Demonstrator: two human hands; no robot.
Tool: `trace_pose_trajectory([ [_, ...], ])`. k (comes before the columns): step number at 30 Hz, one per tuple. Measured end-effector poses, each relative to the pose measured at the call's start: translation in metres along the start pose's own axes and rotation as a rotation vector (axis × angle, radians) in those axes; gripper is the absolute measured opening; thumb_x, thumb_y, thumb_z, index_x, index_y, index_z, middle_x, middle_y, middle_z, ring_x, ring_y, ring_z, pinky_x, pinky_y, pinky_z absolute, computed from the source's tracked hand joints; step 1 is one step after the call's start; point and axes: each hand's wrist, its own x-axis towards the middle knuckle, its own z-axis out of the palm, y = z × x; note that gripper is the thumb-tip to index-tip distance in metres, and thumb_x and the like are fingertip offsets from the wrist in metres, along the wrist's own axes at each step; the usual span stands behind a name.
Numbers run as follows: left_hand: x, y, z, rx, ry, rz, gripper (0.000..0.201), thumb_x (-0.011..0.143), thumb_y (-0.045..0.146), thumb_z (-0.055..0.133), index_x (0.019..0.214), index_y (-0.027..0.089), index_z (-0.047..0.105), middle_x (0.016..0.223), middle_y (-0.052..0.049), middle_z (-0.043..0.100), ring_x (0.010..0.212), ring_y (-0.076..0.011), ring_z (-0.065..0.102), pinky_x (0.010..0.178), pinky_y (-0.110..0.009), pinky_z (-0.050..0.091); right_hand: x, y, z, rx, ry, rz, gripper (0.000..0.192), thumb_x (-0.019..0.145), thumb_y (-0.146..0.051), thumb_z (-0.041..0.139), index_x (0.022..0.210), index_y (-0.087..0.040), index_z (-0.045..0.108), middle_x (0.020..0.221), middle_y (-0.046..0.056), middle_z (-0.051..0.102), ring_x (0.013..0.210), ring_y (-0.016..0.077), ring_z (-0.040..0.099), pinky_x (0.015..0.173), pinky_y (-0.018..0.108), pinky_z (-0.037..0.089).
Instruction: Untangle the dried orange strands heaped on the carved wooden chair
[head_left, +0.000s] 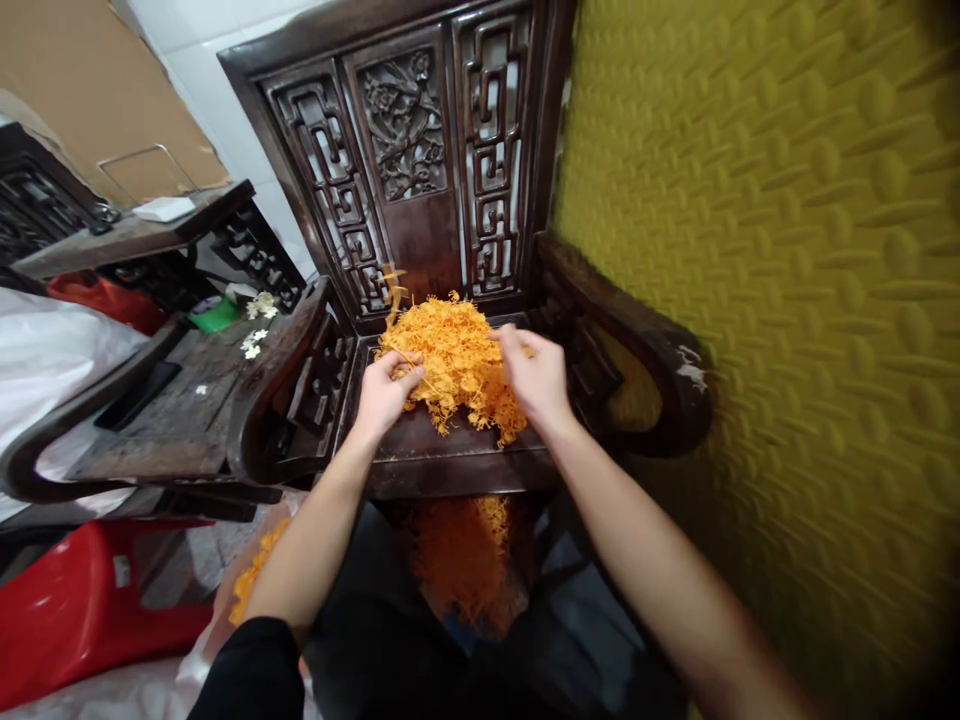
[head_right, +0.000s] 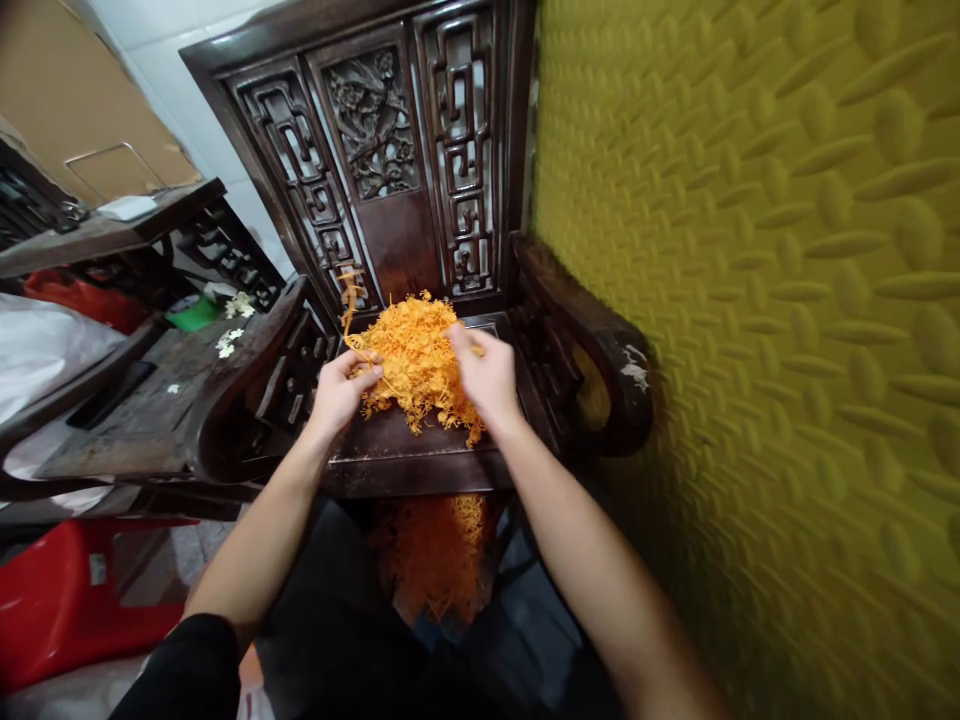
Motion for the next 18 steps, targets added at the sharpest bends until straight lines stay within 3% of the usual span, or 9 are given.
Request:
trace_pose_trajectory([
  [3,-0.013,0.010,0.009,0.152,-0.252,0.077,0.025,0.078,0.036,0.073,0.092,0.015,0.069,0.091,-0.004,0.070,0.076,-0.0145,0.059,0.071,-0.026,0.045,-0.012,-0.006,0.016,-0.016,-0.176,0.041,0.042,0.089,-0.056,0.064,0.103,-0.019,0.077,0.116,0.008,0.075,0.115,0.0273,0.068,0.104,0.042,0.050],
  [5,-0.020,0.016,0.014,0.199,-0.394,0.094,0.025,0.084,0.040,0.068,0.090,0.015,0.068,0.083,-0.001,0.068,0.073,-0.0135,0.056,0.071,-0.026,0.044,-0.017,-0.006,0.027,0.004,-0.275,0.077,0.042,0.089,-0.055,0.064,0.107,-0.019,0.076,0.120,0.009,0.074,0.118,0.0269,0.067,0.106,0.043,0.049],
  [7,-0.025,0.021,0.017,0.228,-0.458,0.095,0.029,0.088,0.044,0.064,0.084,0.016,0.065,0.071,0.002,0.060,0.065,-0.0119,0.051,0.066,-0.025,0.041,-0.018,-0.004,0.032,0.016,-0.331,0.107,0.039,0.089,-0.051,0.065,0.104,-0.017,0.075,0.112,0.009,0.076,0.108,0.0252,0.070,0.098,0.040,0.053],
  [12,-0.026,0.023,0.020,0.177,-0.440,0.061,0.037,0.087,0.048,0.065,0.070,0.016,0.059,0.060,0.002,0.052,0.057,-0.0105,0.044,0.057,-0.025,0.036,-0.017,0.000,0.028,-0.178,-0.223,-0.033,0.025,0.090,-0.040,0.065,0.084,-0.016,0.070,0.086,0.007,0.075,0.082,0.0215,0.069,0.079,0.034,0.052],
  [15,-0.024,0.021,0.023,-0.008,-0.384,-0.046,0.036,0.080,0.045,0.072,0.065,0.015,0.060,0.055,0.003,0.050,0.051,-0.0087,0.041,0.052,-0.024,0.032,-0.019,-0.001,0.030,-0.365,-0.141,-0.181,0.024,0.093,-0.037,0.062,0.081,-0.018,0.068,0.084,0.008,0.074,0.079,0.0219,0.067,0.079,0.034,0.048],
  [18,-0.023,0.023,0.022,-0.181,-0.338,-0.179,0.033,0.070,0.041,0.081,0.065,0.013,0.063,0.053,0.003,0.050,0.047,-0.0070,0.039,0.048,-0.023,0.028,-0.010,0.005,0.025,-0.414,-0.102,-0.234,0.025,0.094,-0.038,0.061,0.079,-0.019,0.065,0.079,0.006,0.071,0.073,0.0195,0.063,0.074,0.032,0.046],
])
